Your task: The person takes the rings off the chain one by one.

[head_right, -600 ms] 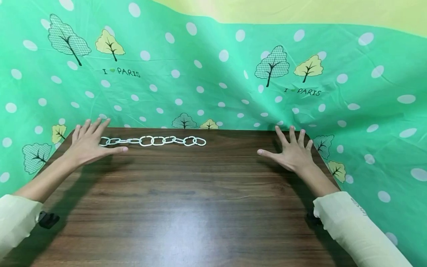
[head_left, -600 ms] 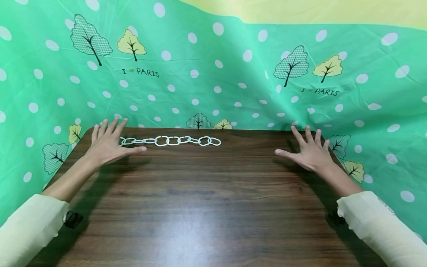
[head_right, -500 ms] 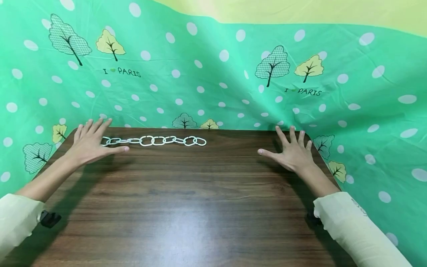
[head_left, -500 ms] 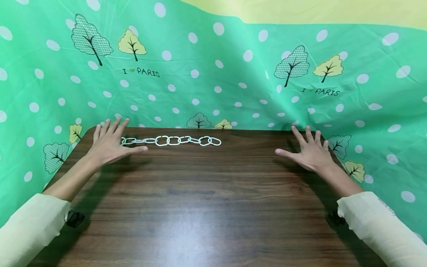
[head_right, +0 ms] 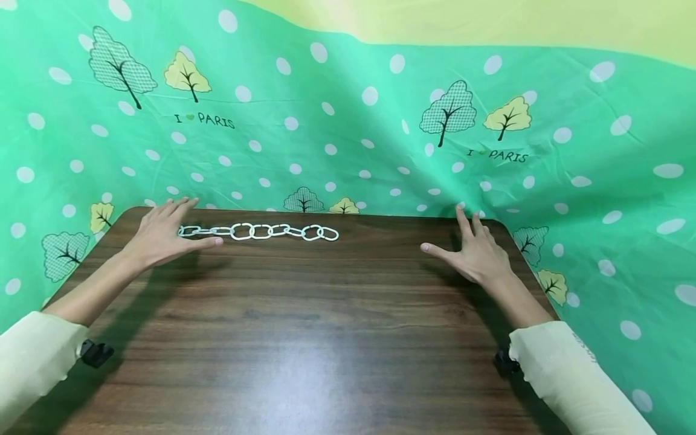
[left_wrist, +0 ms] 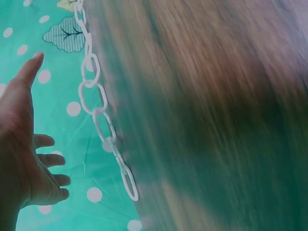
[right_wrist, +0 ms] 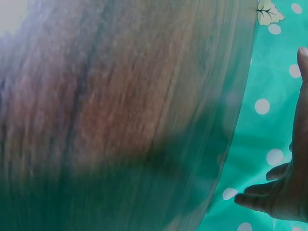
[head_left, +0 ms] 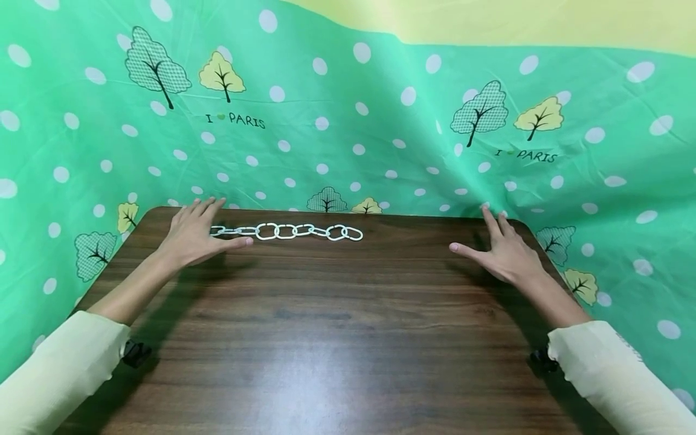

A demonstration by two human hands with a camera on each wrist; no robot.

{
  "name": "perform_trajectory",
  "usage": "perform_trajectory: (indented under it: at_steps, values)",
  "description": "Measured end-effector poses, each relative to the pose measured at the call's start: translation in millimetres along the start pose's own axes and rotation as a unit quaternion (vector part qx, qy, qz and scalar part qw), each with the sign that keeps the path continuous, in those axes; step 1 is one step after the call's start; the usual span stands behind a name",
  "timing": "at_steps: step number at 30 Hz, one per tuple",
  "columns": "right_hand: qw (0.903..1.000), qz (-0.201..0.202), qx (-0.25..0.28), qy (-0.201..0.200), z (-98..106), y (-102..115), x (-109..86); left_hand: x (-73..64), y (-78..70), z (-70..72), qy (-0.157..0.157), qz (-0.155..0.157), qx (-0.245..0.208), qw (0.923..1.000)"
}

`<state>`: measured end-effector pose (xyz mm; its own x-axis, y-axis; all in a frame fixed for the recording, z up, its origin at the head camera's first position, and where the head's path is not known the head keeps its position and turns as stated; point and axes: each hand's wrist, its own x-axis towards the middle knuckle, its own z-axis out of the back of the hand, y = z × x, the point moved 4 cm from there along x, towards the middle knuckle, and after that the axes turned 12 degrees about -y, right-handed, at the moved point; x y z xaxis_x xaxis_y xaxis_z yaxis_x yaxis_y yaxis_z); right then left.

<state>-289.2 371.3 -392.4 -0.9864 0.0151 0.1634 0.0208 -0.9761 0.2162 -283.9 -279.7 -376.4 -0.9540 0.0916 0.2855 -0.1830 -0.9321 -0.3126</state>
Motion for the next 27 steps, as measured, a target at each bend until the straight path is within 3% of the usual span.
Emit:
perform_trajectory:
  at_steps: [7,27]
  values:
    - [1.0,0.0,-0.003,0.004,-8,5,-2.2,1.8,-14.0,-1.9,0.016,-0.002,-0.01,0.9998]
    - [0.9999,0.013,-0.001,0.004,-5,16,3.8,6.4,-40.1,-18.8,0.009,-0.02,-0.04,0.9989]
